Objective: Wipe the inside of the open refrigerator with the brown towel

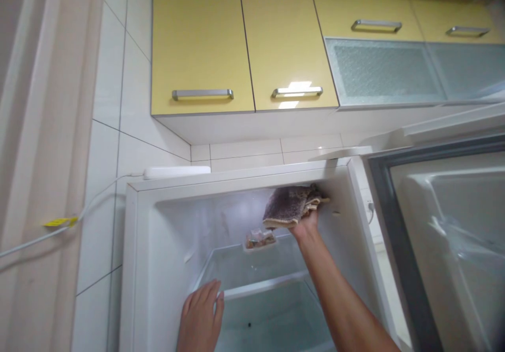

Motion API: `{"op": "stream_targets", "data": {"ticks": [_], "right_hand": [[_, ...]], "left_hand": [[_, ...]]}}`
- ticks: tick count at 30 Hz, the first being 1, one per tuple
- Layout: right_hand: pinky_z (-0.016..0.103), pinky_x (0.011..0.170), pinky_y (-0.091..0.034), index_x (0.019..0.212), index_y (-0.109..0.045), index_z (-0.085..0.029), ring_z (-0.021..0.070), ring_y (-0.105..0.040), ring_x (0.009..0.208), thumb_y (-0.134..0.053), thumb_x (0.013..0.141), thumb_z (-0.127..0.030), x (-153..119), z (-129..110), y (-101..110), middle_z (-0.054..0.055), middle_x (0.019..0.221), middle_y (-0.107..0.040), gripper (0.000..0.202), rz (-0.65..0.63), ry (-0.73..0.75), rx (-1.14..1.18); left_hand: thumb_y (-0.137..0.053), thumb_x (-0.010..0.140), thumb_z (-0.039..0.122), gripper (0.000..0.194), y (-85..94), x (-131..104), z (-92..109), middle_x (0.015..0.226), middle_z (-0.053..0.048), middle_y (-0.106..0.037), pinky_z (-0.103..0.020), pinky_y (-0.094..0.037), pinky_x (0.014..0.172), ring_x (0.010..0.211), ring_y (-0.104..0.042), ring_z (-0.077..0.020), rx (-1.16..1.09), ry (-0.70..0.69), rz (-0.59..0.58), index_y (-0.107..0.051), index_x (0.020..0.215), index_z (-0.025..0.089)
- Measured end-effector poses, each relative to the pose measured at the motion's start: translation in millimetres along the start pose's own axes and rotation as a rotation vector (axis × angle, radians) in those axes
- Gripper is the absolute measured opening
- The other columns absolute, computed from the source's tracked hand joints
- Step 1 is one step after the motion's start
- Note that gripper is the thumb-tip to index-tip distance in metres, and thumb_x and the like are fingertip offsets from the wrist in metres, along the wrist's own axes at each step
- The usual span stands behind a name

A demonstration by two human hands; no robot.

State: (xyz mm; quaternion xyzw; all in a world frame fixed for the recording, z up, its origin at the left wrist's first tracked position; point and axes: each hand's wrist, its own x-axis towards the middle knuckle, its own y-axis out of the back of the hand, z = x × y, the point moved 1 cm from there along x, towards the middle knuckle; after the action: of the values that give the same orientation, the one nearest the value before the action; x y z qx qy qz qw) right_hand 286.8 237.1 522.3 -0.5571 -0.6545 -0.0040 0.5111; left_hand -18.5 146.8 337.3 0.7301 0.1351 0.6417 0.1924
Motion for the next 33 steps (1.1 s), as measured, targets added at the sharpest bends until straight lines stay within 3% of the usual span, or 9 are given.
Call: {"op": "stream_targets", "data": {"ticks": [5,11,17,23,27,29,33], "right_hand": [[0.055,0.103,-0.049,0.111,-0.070,-0.026,0.0241,-0.068,0.101,-0.038,0.086,-0.060,-11,-53,-14,0.005,0.100,-0.076,0.053,0.036,-0.034,0.329],[0.057,0.101,-0.050,0.106,-0.070,-0.028,0.0251,-0.065,0.107,-0.034,0.085,-0.063,-10,-60,-21,0.006,0.102,-0.073,0.054,0.043,0.089,0.259],[0.057,0.099,-0.050,0.102,-0.070,-0.026,0.0256,-0.063,0.106,-0.033,0.081,-0.063,35,-29,-27,0.006,0.100,-0.073,0.056,0.162,0.159,0.401],[0.049,0.093,-0.053,0.108,-0.069,-0.029,0.0236,-0.066,0.100,-0.019,0.078,-0.072,81,18,-18,0.004,0.102,-0.074,0.072,0.159,0.193,-0.004],[0.044,0.091,-0.054,0.114,-0.069,-0.030,0.0221,-0.067,0.103,-0.013,0.085,-0.068,108,49,-14,0.005,0.110,-0.073,0.073,0.157,0.165,-0.119],[0.045,0.094,-0.053,0.117,-0.067,-0.028,0.0222,-0.066,0.107,-0.019,0.091,-0.066,119,62,-12,0.006,0.114,-0.072,0.067,0.160,0.150,-0.148],[0.049,0.100,-0.050,0.124,-0.061,-0.020,0.0231,-0.062,0.114,-0.052,0.094,-0.059,134,84,-6,0.009,0.127,-0.065,0.050,0.165,0.151,-0.113]], "left_hand": [[-0.048,0.095,0.034,0.032,-2.9,-2,-1,0.116,-0.003,-0.077,-0.040,-0.051,0.098,0.109,-0.069,-0.0191,0.008,0.003,-0.003,-0.072,0.115,0.024],[-0.048,0.096,0.033,0.031,-8.0,-4,-3,0.115,-0.001,-0.077,-0.039,-0.049,0.096,0.107,-0.069,-0.0178,0.043,-0.048,0.066,-0.071,0.115,0.023],[-0.049,0.095,0.033,0.032,-10.5,-8,-3,0.116,-0.002,-0.076,-0.040,-0.047,0.097,0.108,-0.068,-0.0186,0.049,-0.069,0.101,-0.069,0.118,0.024],[-0.048,0.096,0.033,0.031,-12.6,-10,-2,0.114,-0.001,-0.077,-0.038,-0.046,0.095,0.106,-0.068,-0.0184,0.094,-0.097,0.144,-0.069,0.117,0.025],[-0.049,0.096,0.031,0.030,-13.2,-10,0,0.112,-0.001,-0.077,-0.038,-0.045,0.092,0.103,-0.069,-0.0181,0.139,-0.117,0.181,-0.068,0.117,0.023],[-0.050,0.095,0.030,0.030,-13.7,-10,-1,0.113,-0.001,-0.077,-0.038,-0.045,0.091,0.103,-0.069,-0.0181,0.157,-0.130,0.176,-0.068,0.118,0.023],[-0.055,0.093,0.031,0.029,-15.4,-11,-4,0.113,0.000,-0.077,-0.036,-0.045,0.091,0.102,-0.069,-0.0180,0.199,-0.166,0.170,-0.068,0.117,0.025]]}}
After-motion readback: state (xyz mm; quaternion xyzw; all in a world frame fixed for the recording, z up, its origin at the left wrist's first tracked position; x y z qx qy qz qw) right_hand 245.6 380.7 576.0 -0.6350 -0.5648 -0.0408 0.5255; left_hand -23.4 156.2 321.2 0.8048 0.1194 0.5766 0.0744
